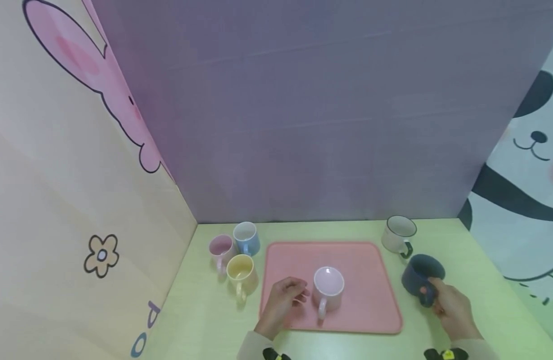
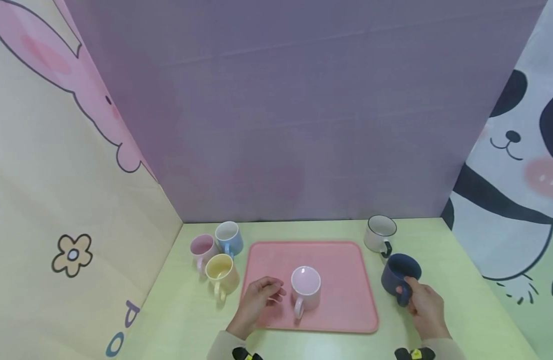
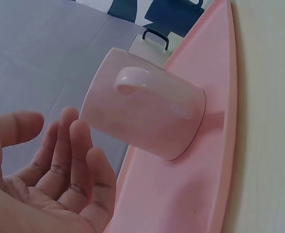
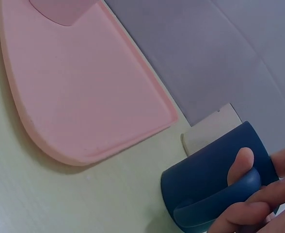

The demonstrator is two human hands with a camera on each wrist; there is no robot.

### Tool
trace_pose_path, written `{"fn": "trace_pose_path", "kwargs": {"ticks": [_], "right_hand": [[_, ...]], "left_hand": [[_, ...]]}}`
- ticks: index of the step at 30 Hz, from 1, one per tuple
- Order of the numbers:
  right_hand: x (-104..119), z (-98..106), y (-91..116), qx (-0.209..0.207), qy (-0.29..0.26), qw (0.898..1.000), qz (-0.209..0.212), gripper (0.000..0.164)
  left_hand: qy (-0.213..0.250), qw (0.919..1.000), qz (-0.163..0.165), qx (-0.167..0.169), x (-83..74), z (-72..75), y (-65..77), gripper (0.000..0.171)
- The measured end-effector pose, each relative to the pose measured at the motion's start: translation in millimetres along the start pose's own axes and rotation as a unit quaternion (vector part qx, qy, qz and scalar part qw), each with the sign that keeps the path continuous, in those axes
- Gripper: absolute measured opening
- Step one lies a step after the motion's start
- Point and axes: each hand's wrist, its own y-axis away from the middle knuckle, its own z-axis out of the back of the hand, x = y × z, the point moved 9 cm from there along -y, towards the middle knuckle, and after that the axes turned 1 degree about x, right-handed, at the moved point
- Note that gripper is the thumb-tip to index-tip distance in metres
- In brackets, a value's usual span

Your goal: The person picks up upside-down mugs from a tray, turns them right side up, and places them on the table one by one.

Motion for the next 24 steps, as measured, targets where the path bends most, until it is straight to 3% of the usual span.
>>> {"fn": "trace_pose_path", "kwargs": {"ticks": [9,18,24], "right_hand": [[6,7,-11,-0.003,0.007,1.000,-0.001,0.025],[18,9,-17,0.010,0.021,1.000,0.008,0.028],[22,7,-22,0.031,-0.005,0.999,0.017,0.031]], "left_hand": [[-0.058,0.9982,-0.012,0.014,7.9,-6.9,-1.8,0.017],[-0.124,0.9919,-0.023,0.018,7.9,-13.5,2.1,0.022],[-0.151,0.9880,-0.022,0.024,10.4,-18.3,4.9,0.016]]}}
